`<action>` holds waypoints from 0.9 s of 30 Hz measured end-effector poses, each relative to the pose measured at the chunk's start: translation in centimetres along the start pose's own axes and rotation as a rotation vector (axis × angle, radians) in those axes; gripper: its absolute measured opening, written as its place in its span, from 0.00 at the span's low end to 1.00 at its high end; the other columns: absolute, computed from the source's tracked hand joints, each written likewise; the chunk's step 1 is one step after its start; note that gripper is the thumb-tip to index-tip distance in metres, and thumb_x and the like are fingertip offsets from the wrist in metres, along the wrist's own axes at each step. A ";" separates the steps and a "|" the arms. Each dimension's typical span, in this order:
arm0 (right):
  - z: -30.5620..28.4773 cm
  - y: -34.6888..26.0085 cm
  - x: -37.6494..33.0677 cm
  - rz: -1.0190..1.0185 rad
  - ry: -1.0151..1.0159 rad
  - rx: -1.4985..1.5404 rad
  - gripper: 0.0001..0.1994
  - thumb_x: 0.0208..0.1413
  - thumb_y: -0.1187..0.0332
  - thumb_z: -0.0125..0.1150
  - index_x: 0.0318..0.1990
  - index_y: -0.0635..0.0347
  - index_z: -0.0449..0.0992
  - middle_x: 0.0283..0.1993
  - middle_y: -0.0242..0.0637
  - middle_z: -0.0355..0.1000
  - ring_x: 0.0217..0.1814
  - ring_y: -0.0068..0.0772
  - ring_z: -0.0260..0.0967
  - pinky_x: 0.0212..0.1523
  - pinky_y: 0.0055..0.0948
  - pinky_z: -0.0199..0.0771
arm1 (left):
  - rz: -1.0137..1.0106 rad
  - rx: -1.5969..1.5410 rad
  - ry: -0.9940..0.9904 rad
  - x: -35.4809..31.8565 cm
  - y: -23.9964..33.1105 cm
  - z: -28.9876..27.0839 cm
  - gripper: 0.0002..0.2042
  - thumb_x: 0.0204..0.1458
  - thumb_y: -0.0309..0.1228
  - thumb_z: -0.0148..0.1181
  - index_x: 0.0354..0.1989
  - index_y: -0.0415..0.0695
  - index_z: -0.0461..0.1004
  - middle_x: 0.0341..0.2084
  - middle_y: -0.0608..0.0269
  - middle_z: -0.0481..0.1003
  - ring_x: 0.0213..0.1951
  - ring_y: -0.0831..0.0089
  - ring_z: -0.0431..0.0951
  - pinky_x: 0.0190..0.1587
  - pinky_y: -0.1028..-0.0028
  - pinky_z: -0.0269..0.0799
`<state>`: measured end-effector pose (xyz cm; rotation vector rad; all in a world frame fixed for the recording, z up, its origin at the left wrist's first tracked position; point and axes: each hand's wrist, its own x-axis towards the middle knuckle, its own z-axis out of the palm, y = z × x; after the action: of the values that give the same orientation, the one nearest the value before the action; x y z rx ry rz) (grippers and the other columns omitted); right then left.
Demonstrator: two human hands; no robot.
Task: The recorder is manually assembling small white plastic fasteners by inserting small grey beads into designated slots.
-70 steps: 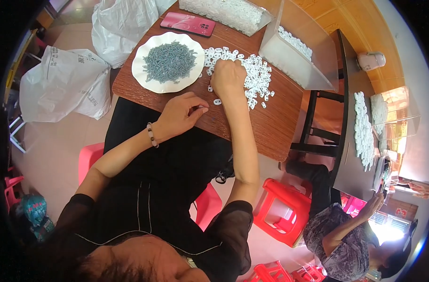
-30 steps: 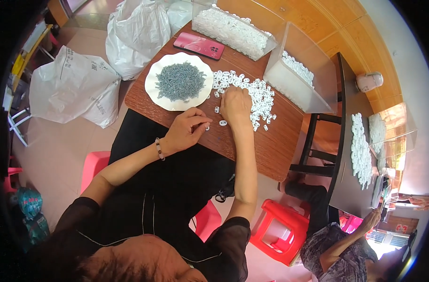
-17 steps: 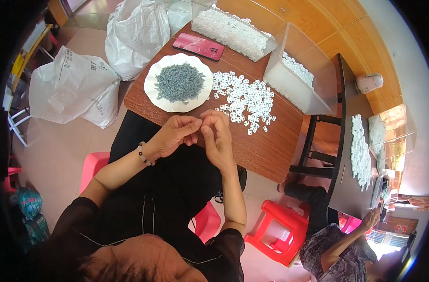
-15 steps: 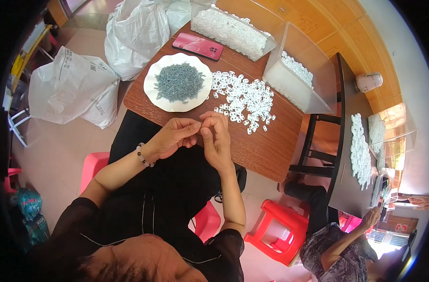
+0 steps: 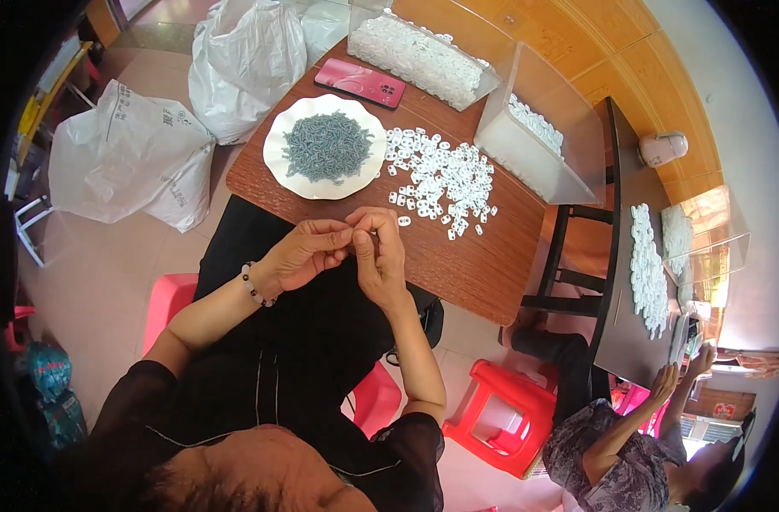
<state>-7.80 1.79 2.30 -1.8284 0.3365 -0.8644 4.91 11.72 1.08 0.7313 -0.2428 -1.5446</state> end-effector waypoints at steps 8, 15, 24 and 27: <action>-4.6 1.7 6.3 0.119 0.052 -0.656 0.06 0.57 0.69 0.56 0.34 0.61 0.75 0.28 0.41 0.72 0.33 0.40 0.70 0.34 0.34 0.69 | 0.251 0.356 0.149 -0.1 0.3 -0.6 0.08 0.55 0.33 0.61 0.37 0.41 0.77 0.29 0.69 0.77 0.25 0.86 0.71 0.27 0.86 0.65; -3.8 4.9 9.1 0.069 -0.035 -0.987 0.07 0.49 0.66 0.63 0.32 0.59 0.78 0.31 0.45 0.74 0.37 0.48 0.71 0.37 0.42 0.71 | 0.303 0.467 0.202 -0.4 0.0 -1.6 0.09 0.55 0.32 0.61 0.37 0.39 0.77 0.27 0.69 0.76 0.24 0.86 0.70 0.26 0.86 0.65; -3.3 5.4 9.5 0.145 -0.016 -1.019 0.08 0.50 0.65 0.64 0.32 0.61 0.76 0.30 0.46 0.75 0.36 0.49 0.72 0.37 0.42 0.71 | 0.288 0.472 0.192 -0.1 0.2 -1.8 0.08 0.56 0.31 0.60 0.38 0.38 0.77 0.24 0.72 0.74 0.23 0.87 0.69 0.24 0.87 0.64; -3.1 5.0 9.1 0.150 0.013 -1.113 0.10 0.50 0.63 0.65 0.31 0.60 0.75 0.28 0.48 0.74 0.35 0.50 0.72 0.35 0.44 0.71 | 0.287 0.486 0.194 -0.2 0.3 -1.7 0.09 0.56 0.31 0.60 0.38 0.38 0.77 0.24 0.72 0.74 0.23 0.87 0.69 0.24 0.87 0.64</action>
<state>-2.80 -7.83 2.09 -2.7420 1.1075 -0.6009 6.11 12.30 -0.05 1.1657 -0.5641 -1.1394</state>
